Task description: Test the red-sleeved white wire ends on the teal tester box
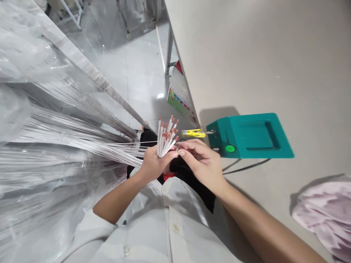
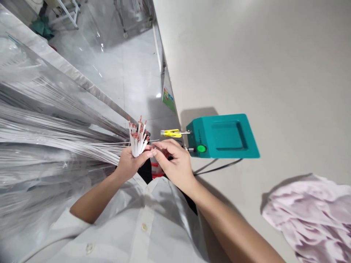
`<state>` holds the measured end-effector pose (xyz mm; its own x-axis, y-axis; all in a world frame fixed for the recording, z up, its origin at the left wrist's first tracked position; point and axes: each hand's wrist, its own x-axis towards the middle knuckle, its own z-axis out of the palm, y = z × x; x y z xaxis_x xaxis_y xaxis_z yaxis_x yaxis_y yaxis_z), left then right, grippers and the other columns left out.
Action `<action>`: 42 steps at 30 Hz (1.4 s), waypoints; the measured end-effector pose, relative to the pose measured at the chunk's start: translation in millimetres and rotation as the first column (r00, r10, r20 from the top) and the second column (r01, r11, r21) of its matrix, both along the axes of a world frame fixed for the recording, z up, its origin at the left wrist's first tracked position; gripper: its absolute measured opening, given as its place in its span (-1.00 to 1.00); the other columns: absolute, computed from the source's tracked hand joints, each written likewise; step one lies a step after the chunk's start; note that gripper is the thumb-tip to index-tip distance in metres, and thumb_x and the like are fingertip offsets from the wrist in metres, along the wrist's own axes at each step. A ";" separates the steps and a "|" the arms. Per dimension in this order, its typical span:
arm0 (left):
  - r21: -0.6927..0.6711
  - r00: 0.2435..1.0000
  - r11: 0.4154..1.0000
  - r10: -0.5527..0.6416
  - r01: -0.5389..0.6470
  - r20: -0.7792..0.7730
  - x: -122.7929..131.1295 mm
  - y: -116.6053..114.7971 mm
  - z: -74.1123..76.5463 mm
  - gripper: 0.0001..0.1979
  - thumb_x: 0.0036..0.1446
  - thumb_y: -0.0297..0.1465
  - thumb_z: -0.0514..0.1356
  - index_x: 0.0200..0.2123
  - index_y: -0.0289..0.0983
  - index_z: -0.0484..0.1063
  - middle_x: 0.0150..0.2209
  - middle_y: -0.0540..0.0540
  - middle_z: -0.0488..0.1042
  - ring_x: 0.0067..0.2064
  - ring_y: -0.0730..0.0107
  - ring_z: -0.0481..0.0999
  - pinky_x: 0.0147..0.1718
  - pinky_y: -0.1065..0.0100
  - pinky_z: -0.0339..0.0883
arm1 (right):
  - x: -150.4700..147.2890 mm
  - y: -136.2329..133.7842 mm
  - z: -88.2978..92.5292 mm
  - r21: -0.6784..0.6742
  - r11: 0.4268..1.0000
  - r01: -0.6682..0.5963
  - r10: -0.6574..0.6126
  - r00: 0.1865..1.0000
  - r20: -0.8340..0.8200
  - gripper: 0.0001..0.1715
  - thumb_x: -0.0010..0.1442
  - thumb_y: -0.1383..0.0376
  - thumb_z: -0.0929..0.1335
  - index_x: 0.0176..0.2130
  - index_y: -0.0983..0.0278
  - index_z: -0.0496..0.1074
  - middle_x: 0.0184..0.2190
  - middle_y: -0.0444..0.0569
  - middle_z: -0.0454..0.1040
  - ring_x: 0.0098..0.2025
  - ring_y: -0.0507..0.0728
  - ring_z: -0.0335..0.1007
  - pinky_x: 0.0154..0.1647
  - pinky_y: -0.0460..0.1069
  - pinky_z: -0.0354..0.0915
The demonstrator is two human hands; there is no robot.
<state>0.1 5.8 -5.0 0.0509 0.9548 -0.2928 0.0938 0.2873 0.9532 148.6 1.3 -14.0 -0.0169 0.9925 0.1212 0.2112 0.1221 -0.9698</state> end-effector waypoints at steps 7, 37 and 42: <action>0.023 0.996 1.000 -0.015 0.017 -0.089 2.2 -2.6 -1.0 -0.85 -0.11 -0.35 0.31 -0.45 -0.32 0.54 -0.41 -0.09 0.56 -0.30 0.30 0.52 -0.25 0.32 0.36 | 0.7 0.1 0.4 -0.023 0.999 -0.040 0.041 0.999 0.021 -0.87 0.16 0.29 0.32 -0.38 0.22 0.47 -0.42 -0.07 0.44 -0.37 0.06 0.38 -0.34 -0.01 0.34; -0.117 0.937 0.954 -0.238 0.274 0.256 -16.2 0.7 0.7 -0.71 -0.03 -0.20 0.25 -0.56 -0.32 0.48 -0.71 0.05 0.28 -0.68 0.62 0.14 -0.67 0.46 0.00 | 10.5 9.0 0.4 -0.095 0.945 -0.314 0.275 0.917 -0.290 -0.93 0.07 0.28 0.40 -0.40 0.24 0.50 -0.38 -0.07 0.42 -0.41 0.01 0.39 -0.41 -0.06 0.37; -0.152 0.906 0.960 -0.160 0.235 0.392 -12.3 -1.8 -6.6 -0.72 -0.05 -0.20 0.28 -0.54 -0.33 0.47 -0.67 0.02 0.35 -0.70 0.68 0.03 -0.71 0.44 -0.19 | -1.6 2.2 -5.5 -0.243 0.923 -0.297 0.126 0.832 -0.540 -0.91 0.03 0.24 0.43 -0.42 0.23 0.52 -0.38 -0.13 0.38 -0.56 -0.07 0.33 -0.55 -0.10 0.33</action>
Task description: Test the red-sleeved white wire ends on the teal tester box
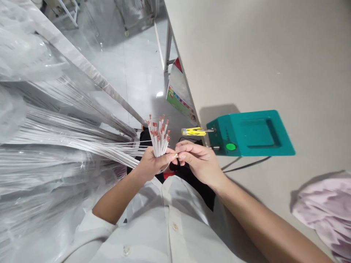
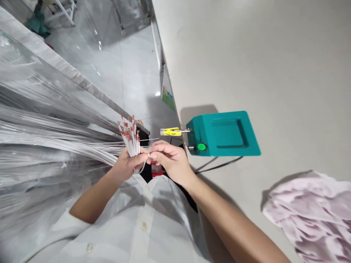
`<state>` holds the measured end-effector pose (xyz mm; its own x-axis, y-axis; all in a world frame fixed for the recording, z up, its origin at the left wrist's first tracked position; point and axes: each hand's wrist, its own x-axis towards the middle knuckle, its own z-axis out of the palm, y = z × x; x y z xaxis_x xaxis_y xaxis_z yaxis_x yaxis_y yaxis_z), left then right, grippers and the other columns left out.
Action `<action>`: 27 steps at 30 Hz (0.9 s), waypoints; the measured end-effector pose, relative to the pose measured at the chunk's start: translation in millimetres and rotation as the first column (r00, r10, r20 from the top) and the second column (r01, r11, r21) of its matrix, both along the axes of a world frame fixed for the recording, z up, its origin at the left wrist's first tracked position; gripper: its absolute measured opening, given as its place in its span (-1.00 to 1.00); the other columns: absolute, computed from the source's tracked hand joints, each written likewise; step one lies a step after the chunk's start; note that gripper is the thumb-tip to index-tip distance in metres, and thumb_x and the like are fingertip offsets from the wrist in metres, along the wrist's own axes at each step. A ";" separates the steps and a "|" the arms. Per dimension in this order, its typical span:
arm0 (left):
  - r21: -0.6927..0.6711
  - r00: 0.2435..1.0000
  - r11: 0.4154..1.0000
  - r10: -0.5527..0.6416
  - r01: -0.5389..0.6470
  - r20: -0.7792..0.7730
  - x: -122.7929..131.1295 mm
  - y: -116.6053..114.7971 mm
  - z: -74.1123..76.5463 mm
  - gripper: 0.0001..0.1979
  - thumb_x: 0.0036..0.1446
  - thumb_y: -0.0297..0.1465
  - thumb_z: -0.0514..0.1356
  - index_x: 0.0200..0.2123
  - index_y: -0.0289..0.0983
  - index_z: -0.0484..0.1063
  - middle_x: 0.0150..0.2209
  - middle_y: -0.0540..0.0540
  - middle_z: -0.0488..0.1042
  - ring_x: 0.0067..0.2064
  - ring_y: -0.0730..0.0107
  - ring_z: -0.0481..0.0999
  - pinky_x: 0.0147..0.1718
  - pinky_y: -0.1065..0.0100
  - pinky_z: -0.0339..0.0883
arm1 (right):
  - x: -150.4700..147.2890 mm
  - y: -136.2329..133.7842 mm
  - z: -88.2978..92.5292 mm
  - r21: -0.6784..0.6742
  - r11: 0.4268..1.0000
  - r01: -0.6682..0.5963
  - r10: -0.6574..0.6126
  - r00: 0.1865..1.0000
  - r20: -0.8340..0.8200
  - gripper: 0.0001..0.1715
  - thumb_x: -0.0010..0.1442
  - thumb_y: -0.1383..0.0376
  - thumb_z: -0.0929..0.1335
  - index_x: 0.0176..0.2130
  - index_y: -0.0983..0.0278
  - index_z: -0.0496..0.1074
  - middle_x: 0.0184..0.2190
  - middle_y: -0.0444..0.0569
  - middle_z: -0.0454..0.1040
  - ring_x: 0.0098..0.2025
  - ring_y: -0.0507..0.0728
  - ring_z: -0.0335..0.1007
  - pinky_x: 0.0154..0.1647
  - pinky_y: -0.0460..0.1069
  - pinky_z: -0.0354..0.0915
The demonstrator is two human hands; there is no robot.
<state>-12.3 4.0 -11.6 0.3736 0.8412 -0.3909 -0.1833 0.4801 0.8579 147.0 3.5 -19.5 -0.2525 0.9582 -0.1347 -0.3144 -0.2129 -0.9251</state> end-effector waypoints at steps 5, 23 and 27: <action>-0.049 0.997 0.996 0.070 -0.069 0.024 5.7 -1.2 -4.4 -0.71 -0.10 -0.19 0.31 -0.52 -0.34 0.49 -0.57 -0.07 0.46 -0.69 0.67 0.09 -0.70 0.44 -0.14 | -4.9 -1.4 -7.2 -0.151 0.988 0.024 -0.039 0.994 -0.100 -0.86 -0.02 0.19 0.46 -0.42 0.21 0.53 -0.50 -0.14 0.43 -0.53 -0.04 0.36 -0.60 -0.14 0.24; -0.013 0.975 0.986 0.161 -0.165 -0.156 7.7 -6.7 -11.5 -0.76 -0.13 -0.26 0.34 -0.48 -0.35 0.49 -0.67 0.06 0.34 -0.68 0.67 0.13 -0.66 0.48 0.01 | -8.0 -5.2 -7.6 -0.004 0.983 0.185 -0.178 0.952 0.248 -0.84 0.06 0.19 0.39 -0.43 0.24 0.49 -0.47 -0.11 0.44 -0.57 -0.04 0.24 -0.55 -0.08 0.26; 0.006 0.973 0.984 0.175 -0.176 -0.153 8.8 -7.6 -5.5 -0.74 -0.05 -0.23 0.28 -0.53 -0.34 0.46 -0.73 0.09 0.26 -0.70 0.65 0.14 -0.67 0.47 0.03 | -5.3 -6.5 -4.8 0.380 0.914 0.142 -0.333 0.797 0.504 -0.86 0.13 0.27 0.33 -0.43 0.22 0.47 -0.47 -0.06 0.44 -0.44 0.04 0.36 -0.45 -0.04 0.34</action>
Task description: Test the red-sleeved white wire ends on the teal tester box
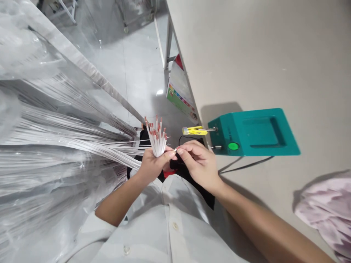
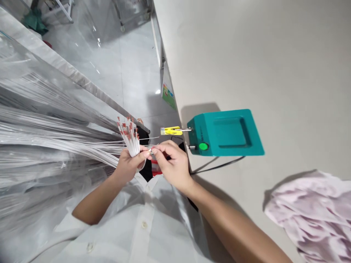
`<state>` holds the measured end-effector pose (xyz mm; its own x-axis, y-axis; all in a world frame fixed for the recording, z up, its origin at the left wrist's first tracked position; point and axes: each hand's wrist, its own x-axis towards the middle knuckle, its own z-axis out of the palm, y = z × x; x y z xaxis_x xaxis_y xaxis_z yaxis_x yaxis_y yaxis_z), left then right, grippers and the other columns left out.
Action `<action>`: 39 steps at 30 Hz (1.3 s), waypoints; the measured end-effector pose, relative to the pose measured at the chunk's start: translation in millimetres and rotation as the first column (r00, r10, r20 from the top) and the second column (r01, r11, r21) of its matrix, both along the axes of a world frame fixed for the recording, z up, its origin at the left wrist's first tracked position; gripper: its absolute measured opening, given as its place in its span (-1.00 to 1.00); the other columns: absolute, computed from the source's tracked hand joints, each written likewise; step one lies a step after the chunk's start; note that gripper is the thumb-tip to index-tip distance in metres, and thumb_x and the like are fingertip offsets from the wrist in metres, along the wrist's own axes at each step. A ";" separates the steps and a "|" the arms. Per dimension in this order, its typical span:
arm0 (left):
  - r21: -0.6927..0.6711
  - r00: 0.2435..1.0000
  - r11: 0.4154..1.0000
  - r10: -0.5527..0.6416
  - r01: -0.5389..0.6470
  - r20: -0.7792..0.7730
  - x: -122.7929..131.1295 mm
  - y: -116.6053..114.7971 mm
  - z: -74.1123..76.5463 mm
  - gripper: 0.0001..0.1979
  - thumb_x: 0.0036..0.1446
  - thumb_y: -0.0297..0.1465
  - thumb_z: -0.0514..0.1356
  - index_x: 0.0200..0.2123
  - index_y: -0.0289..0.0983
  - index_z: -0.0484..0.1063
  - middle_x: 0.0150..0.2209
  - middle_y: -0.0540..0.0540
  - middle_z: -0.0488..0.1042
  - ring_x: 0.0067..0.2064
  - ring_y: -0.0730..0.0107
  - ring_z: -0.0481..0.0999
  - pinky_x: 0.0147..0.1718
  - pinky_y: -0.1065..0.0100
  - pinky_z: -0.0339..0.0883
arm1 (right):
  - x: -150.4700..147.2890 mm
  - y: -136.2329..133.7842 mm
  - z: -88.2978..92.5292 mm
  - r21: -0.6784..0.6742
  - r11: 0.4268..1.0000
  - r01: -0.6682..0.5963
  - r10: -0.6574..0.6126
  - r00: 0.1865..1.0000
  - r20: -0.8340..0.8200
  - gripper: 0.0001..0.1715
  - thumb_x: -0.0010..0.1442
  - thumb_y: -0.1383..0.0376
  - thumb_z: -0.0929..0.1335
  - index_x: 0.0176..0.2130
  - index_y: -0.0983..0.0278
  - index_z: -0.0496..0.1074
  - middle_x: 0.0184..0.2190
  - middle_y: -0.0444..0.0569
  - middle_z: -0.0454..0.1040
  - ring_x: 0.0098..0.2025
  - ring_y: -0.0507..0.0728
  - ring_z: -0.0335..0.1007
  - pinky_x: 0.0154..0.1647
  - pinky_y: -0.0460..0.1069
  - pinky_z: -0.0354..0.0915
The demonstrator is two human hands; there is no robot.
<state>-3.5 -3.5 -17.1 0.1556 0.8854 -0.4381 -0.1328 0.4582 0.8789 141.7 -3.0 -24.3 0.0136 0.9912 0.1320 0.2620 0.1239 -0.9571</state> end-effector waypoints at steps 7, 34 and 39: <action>0.005 0.987 0.987 0.158 -0.158 -0.012 4.7 3.1 2.0 -0.76 -0.07 -0.25 0.28 -0.48 -0.33 0.42 -0.61 0.05 0.39 -0.70 0.69 0.13 -0.71 0.50 0.01 | 13.9 0.0 -10.1 0.351 0.885 -0.306 0.017 0.775 0.631 -0.81 0.13 0.33 0.29 -0.33 0.17 0.51 -0.40 -0.03 0.51 -0.37 0.08 0.42 -0.35 -0.04 0.36; 0.128 0.960 0.979 0.184 -0.159 -0.211 0.7 -1.2 -2.9 -0.78 0.01 -0.23 0.23 -0.43 -0.30 0.43 -0.57 0.01 0.42 -0.58 0.56 0.34 -0.51 0.44 0.24 | 2.1 -0.8 0.5 0.061 0.997 -0.054 0.049 0.995 0.085 -0.90 0.10 0.34 0.32 -0.45 0.25 0.40 -0.47 -0.08 0.39 -0.48 0.01 0.30 -0.47 -0.08 0.27; 0.142 0.968 0.984 0.139 -0.111 -0.209 1.7 -2.4 -3.8 -0.78 0.01 -0.24 0.23 -0.45 -0.31 0.43 -0.61 0.02 0.39 -0.58 0.54 0.33 -0.51 0.45 0.23 | 3.2 2.3 -2.3 -0.098 0.995 -0.008 0.004 0.999 -0.039 -0.87 0.16 0.26 0.30 -0.29 0.23 0.44 -0.34 -0.05 0.43 -0.49 0.00 0.33 -0.49 -0.07 0.29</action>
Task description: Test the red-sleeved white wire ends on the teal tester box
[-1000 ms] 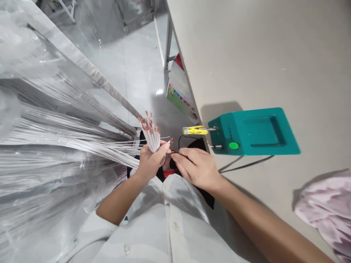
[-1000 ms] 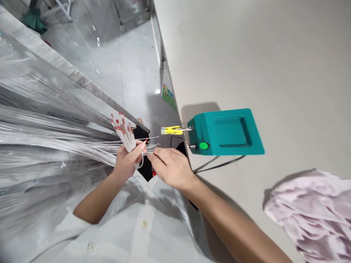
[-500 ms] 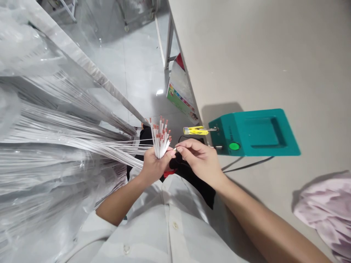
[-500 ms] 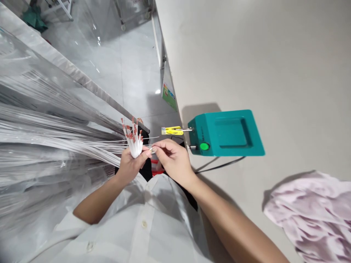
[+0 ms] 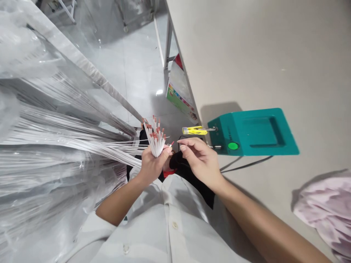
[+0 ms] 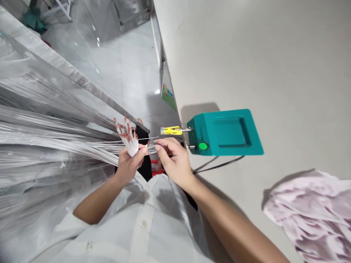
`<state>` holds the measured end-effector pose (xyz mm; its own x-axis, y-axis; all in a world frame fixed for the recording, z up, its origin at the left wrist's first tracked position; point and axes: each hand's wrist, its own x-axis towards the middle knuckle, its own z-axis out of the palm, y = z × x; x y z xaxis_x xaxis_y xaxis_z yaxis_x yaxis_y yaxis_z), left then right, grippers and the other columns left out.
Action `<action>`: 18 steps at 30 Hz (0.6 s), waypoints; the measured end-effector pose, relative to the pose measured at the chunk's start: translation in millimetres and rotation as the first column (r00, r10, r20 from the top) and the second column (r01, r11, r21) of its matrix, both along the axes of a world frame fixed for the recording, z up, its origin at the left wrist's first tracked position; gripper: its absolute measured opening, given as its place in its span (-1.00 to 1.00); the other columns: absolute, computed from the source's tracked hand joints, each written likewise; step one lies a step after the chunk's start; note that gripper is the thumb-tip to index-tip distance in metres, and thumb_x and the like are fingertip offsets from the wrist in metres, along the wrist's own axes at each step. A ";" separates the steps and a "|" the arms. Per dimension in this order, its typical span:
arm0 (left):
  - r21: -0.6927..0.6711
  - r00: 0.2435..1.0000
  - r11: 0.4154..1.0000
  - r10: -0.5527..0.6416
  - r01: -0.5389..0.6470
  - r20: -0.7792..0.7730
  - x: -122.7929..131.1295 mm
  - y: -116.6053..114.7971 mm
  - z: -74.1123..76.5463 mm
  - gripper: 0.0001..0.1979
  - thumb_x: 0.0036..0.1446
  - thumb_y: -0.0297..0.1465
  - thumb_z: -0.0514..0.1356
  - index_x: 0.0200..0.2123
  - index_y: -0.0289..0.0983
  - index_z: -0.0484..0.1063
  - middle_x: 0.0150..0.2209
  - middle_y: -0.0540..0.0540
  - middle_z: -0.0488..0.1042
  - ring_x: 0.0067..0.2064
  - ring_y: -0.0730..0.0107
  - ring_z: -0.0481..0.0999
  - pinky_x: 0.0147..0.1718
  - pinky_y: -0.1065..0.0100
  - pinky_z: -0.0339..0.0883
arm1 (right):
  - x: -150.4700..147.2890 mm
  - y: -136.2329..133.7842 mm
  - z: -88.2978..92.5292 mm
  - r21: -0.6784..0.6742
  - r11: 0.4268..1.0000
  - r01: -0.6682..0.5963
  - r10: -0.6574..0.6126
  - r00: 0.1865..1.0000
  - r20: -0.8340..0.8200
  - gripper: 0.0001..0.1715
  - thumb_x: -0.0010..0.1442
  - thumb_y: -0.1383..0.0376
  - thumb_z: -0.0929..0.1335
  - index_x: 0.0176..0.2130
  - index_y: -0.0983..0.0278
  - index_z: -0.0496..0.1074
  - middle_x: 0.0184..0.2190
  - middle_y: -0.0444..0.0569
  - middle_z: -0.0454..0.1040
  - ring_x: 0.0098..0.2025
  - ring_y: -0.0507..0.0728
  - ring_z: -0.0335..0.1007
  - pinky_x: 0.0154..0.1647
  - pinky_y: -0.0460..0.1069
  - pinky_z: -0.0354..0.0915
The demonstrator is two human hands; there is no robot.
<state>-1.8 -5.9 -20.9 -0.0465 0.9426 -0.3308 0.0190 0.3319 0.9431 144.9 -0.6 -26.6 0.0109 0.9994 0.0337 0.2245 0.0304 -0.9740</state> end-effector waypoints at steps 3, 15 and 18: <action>-0.009 1.000 1.000 -0.018 0.018 -0.004 2.2 -1.1 0.3 -0.79 -0.01 -0.26 0.24 -0.48 -0.31 0.42 -0.66 0.06 0.32 -0.58 0.55 0.30 -0.52 0.45 0.22 | -2.1 1.9 -1.0 -0.061 0.998 -0.023 0.018 0.996 -0.086 -0.84 0.12 0.21 0.34 -0.32 0.25 0.45 -0.37 -0.05 0.45 -0.43 0.03 0.37 -0.44 -0.05 0.32; 0.025 0.987 1.000 0.003 0.001 -0.163 11.1 -5.4 -0.6 -0.83 0.00 -0.34 0.20 -0.35 -0.32 0.49 -0.44 -0.03 0.49 -0.43 0.45 0.41 -0.39 0.42 0.30 | -7.5 4.1 3.1 -0.419 0.907 -0.036 -0.077 0.965 -0.250 -0.59 -0.04 -0.01 0.39 -0.50 0.30 0.37 -0.73 -0.23 0.22 -0.69 -0.06 0.09 -0.71 -0.13 0.09; 0.020 0.982 0.999 0.048 -0.045 -0.181 15.8 -5.2 3.3 -0.83 0.00 -0.34 0.20 -0.35 -0.31 0.50 -0.42 -0.06 0.52 -0.39 0.41 0.45 -0.34 0.39 0.33 | -10.8 1.7 1.5 -0.397 0.918 0.008 -0.115 0.962 -0.246 -0.59 -0.02 -0.01 0.38 -0.48 0.29 0.35 -0.70 -0.23 0.22 -0.68 -0.07 0.08 -0.72 -0.14 0.09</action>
<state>14.0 -11.2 -17.6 -0.1481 0.9429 -0.2983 0.1754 0.3219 0.9304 134.2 1.1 -25.2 0.0277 0.9287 -0.3697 -0.0486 -0.3682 -0.9285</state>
